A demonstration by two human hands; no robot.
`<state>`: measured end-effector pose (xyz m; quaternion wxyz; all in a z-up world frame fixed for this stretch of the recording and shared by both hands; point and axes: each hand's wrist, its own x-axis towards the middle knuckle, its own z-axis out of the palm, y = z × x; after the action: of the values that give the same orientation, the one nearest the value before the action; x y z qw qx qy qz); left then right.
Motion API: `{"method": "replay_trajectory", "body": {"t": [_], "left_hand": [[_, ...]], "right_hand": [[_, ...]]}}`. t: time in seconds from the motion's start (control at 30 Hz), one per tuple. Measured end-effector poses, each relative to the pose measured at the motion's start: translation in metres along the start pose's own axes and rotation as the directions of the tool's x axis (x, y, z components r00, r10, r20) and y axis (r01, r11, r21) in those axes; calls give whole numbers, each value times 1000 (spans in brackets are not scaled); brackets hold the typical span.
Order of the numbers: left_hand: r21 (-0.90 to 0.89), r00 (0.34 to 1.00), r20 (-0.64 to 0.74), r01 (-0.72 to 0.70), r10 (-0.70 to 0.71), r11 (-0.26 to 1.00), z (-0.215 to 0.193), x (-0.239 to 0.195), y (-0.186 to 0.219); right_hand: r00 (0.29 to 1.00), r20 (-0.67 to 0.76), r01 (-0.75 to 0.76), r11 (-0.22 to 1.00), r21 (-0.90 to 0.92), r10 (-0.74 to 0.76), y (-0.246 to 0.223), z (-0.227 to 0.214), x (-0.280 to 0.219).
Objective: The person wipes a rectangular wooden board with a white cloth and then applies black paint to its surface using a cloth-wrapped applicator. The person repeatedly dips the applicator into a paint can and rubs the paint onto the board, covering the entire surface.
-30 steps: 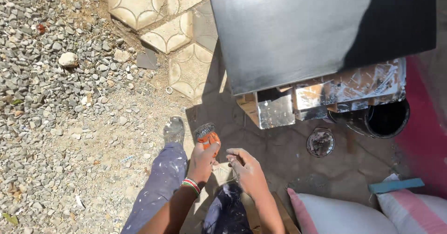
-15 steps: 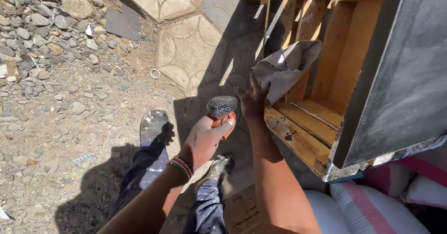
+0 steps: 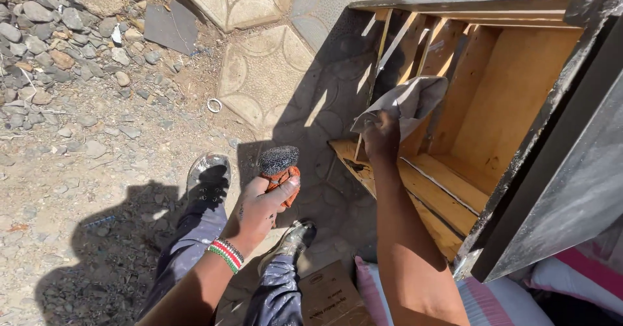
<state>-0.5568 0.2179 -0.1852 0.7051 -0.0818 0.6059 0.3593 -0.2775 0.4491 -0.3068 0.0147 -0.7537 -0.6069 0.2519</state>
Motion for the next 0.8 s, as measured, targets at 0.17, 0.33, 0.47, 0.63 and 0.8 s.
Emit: {"method": "replay_trajectory", "body": {"t": [0.17, 0.33, 0.47, 0.63, 0.8], "left_hand": [[97, 999, 24, -33, 31, 995, 10, -15, 86], [-142, 995, 46, -82, 89, 987, -12, -11, 131], [-153, 1000, -22, -9, 6, 988, 1, -46, 172], [-206, 987, -90, -148, 132, 967, -27, -109, 161], [-253, 829, 242, -448, 504, 858, -69, -145, 140]], "right_hand": [[973, -91, 229, 947, 224, -213, -108, -52, -86], [926, 47, 225, 647, 728, -375, -187, -57, -220], [923, 312, -164, 505, 847, -223, -219, -61, -262], [917, 371, -398, 333, 855, 145, -256, -105, -228], [844, 537, -462, 497, 735, -9, -311, -178, -211]]}}
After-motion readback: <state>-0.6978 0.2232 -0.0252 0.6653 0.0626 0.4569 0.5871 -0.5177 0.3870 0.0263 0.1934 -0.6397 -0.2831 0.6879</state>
